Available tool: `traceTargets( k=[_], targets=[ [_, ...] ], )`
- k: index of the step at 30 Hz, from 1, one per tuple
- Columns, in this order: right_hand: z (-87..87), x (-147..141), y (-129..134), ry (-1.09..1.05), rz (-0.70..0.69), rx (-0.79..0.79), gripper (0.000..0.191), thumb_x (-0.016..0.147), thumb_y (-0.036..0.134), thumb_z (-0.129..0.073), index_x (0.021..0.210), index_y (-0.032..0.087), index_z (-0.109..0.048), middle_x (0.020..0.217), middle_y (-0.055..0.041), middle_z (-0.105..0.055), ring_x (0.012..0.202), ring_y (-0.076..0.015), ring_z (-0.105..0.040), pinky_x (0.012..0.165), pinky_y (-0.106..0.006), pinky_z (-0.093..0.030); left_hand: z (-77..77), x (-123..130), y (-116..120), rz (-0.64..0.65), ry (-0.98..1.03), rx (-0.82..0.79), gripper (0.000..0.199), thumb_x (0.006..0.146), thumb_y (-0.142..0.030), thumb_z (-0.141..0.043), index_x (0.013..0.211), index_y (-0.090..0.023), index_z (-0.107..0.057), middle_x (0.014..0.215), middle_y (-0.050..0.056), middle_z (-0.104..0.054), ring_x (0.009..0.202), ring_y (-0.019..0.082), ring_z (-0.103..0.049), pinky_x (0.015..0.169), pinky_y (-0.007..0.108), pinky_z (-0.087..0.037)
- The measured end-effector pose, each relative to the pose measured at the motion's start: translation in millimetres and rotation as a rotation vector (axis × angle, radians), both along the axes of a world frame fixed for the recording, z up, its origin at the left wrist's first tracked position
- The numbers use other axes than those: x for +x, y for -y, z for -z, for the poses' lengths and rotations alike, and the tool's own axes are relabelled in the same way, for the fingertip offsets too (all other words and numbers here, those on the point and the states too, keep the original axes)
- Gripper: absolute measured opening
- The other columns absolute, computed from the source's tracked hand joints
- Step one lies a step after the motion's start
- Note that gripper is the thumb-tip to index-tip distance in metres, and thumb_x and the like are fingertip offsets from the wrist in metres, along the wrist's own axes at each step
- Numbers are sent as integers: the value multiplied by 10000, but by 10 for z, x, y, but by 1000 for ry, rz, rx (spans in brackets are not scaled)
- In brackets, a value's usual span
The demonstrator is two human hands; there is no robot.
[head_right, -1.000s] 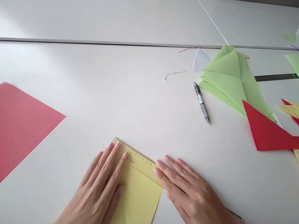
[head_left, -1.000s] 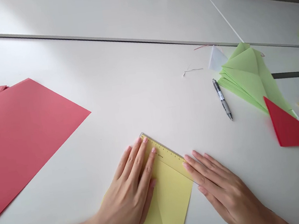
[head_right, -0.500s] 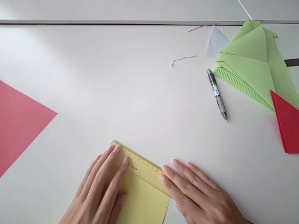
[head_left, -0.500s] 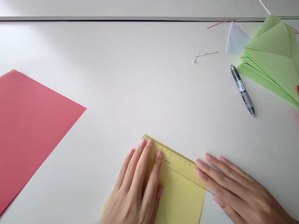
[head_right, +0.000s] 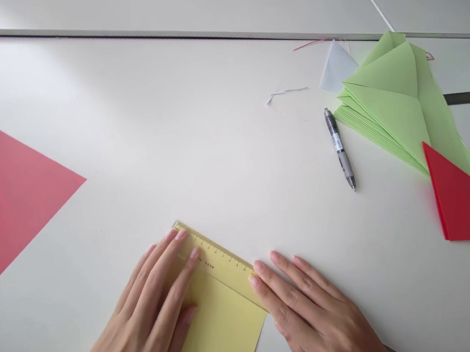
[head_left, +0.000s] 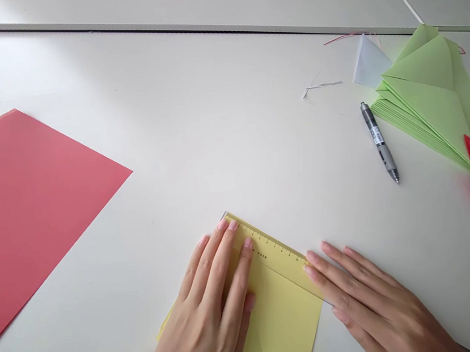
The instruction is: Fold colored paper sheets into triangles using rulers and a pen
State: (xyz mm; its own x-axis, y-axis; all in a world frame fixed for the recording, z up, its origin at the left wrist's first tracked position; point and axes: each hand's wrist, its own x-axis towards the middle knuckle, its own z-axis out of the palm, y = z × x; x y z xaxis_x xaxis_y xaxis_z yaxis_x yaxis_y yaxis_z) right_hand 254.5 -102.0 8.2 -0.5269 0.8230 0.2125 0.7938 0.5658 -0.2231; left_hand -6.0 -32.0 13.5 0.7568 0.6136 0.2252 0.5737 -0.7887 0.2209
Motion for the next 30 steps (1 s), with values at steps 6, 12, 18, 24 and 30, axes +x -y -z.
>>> traceTargets(
  k=[6,12,18,24,30],
  targets=[
    [-5,0,-10,1,6,11,520,871,75,-453,1390,92,-486,1355,-68,-579,1369,-236,-418,1141,-381,-380,20,30,-19,4,1,14,556,910,-50,-450,1447,14,-320,1482,287,-316,1392,431,-284,1069,604,-391],
    [-21,-30,-34,-8,-13,8,462,882,42,-448,1336,51,-536,1395,-88,-545,1376,-263,-407,1163,-393,-323,-1,46,-20,-3,6,19,503,905,-26,-463,1397,39,-385,1460,297,-346,1376,440,-312,1057,600,-397],
    [-52,-13,-3,-42,-2,-66,504,896,20,-460,1399,47,-456,1452,-89,-483,1401,-271,-361,1165,-421,-315,8,52,-43,6,19,13,524,903,-40,-484,1408,33,-368,1448,300,-361,1370,441,-321,1055,606,-398],
    [-102,55,12,-202,86,-169,502,891,62,-563,1379,16,-454,1419,-149,-511,1379,-259,-401,1148,-452,-374,28,22,-86,0,25,-71,576,943,-165,-468,1495,-152,-307,1517,233,-278,1382,430,-308,1052,625,-380],
    [-121,93,-12,-349,149,-137,377,851,72,-633,1218,21,-568,1275,-187,-621,1298,-264,-506,1113,-466,-429,78,6,-122,4,42,-142,563,946,-228,-439,1489,-325,-325,1587,111,-157,1400,444,-258,1081,653,-308]
  ],
)
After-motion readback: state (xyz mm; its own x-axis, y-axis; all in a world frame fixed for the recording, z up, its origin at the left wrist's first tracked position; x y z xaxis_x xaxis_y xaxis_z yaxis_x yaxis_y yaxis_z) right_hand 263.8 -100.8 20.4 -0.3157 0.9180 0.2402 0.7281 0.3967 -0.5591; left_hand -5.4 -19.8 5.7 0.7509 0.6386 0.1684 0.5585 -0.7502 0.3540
